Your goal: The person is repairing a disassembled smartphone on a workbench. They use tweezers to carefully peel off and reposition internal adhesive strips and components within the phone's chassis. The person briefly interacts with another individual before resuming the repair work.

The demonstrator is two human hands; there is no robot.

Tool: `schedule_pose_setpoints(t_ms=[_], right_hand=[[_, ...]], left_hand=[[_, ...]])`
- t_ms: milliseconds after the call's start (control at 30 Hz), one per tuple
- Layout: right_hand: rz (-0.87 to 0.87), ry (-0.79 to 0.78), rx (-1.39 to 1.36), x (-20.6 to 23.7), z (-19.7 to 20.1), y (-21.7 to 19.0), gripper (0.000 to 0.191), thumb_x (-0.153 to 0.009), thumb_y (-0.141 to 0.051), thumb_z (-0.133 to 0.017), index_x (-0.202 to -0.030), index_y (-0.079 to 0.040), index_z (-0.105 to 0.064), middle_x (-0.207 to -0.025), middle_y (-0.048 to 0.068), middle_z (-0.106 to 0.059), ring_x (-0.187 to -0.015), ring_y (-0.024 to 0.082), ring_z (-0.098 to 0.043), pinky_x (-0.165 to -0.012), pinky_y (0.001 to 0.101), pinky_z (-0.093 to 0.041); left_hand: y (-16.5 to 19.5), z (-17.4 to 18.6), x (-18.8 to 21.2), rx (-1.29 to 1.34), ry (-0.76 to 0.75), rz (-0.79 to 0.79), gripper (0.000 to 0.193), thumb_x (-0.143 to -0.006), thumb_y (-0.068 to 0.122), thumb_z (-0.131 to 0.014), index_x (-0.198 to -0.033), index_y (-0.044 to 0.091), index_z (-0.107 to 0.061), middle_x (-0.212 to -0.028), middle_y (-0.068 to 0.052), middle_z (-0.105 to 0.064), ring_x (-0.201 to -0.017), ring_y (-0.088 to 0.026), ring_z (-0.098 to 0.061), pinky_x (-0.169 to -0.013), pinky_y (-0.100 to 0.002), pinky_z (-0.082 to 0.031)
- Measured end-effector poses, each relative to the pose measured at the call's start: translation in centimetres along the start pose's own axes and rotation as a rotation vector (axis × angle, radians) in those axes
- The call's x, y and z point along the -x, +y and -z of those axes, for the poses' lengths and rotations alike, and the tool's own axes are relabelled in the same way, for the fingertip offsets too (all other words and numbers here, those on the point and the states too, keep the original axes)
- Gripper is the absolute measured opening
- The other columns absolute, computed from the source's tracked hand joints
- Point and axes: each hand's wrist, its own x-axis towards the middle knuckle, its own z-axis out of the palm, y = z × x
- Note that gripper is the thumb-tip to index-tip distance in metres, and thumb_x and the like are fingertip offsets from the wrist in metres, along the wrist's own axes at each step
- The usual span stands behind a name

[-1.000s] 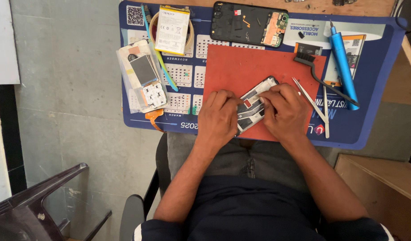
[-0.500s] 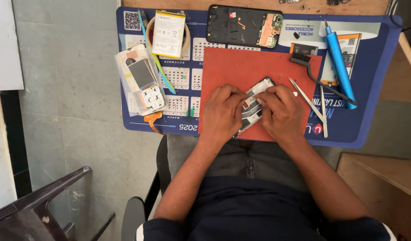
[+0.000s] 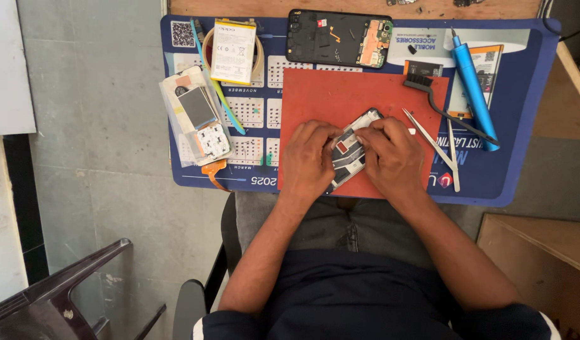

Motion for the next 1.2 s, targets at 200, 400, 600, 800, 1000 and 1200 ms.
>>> schedule_pose_setpoints(t_ms=[200,400,600,800,1000,1200], right_hand=[[0.015,-0.035,0.006,0.0,0.2,0.0,0.016,-0.082,0.001,-0.076,-0.095,-0.009,-0.076,-0.094,0.005,-0.063,-0.080,0.023,-0.065,-0.065,0.0367,-0.050],[0.006,0.018,-0.016,0.0,0.0,-0.1,0.012,-0.087,0.000,-0.077,-0.098,-0.006,-0.077,-0.096,0.006,-0.064,-0.080,0.022,-0.065,-0.064,0.0343,-0.050],[-0.027,0.013,-0.041,0.0,-0.1,-0.2,0.007,-0.091,-0.002,-0.079,-0.096,-0.003,-0.076,-0.095,0.006,-0.064,-0.072,0.020,-0.063,-0.059,0.0327,-0.048],[-0.103,0.084,-0.215,0.1,0.4,-0.1,0.007,-0.093,0.003,-0.075,-0.099,0.001,-0.073,-0.098,0.010,-0.063,-0.076,0.017,-0.065,-0.061,0.0258,-0.053],[-0.176,0.077,-0.300,0.1,0.7,-0.1,0.009,-0.096,0.001,-0.075,-0.105,0.000,-0.074,-0.101,0.010,-0.066,-0.082,0.015,-0.069,-0.064,0.0248,-0.055],[-0.021,0.048,-0.061,-0.2,0.5,-0.2,0.013,-0.088,-0.002,-0.082,-0.101,-0.005,-0.078,-0.093,0.006,-0.066,-0.080,0.021,-0.062,-0.065,0.0331,-0.049]], left_hand=[[0.2,0.1,-0.1,0.006,0.005,0.014,0.024,-0.082,-0.007,-0.069,-0.102,0.007,-0.070,-0.102,-0.007,-0.067,-0.096,-0.030,-0.064,-0.080,-0.042,-0.052],[0.1,0.3,-0.1,0.017,0.011,0.006,0.024,-0.082,-0.007,-0.069,-0.102,0.007,-0.070,-0.102,-0.007,-0.067,-0.096,-0.029,-0.064,-0.080,-0.041,-0.052],[0.0,0.3,-0.1,0.019,0.006,0.003,0.025,-0.082,-0.008,-0.069,-0.102,0.007,-0.070,-0.102,-0.007,-0.067,-0.097,-0.030,-0.064,-0.080,-0.041,-0.051],[0.1,0.3,-0.1,0.033,0.012,0.017,0.024,-0.083,-0.008,-0.068,-0.102,0.007,-0.071,-0.101,-0.007,-0.068,-0.095,-0.029,-0.065,-0.079,-0.041,-0.052],[-0.1,1.1,-0.5,0.067,-0.051,0.046,0.026,-0.083,-0.009,-0.064,-0.101,0.007,-0.074,-0.098,-0.007,-0.071,-0.093,-0.029,-0.068,-0.078,-0.039,-0.054],[-0.6,1.8,-1.4,0.129,-0.153,0.130,0.023,-0.084,-0.004,-0.069,-0.101,0.010,-0.078,-0.098,-0.005,-0.073,-0.088,-0.024,-0.073,-0.074,-0.034,-0.057]])
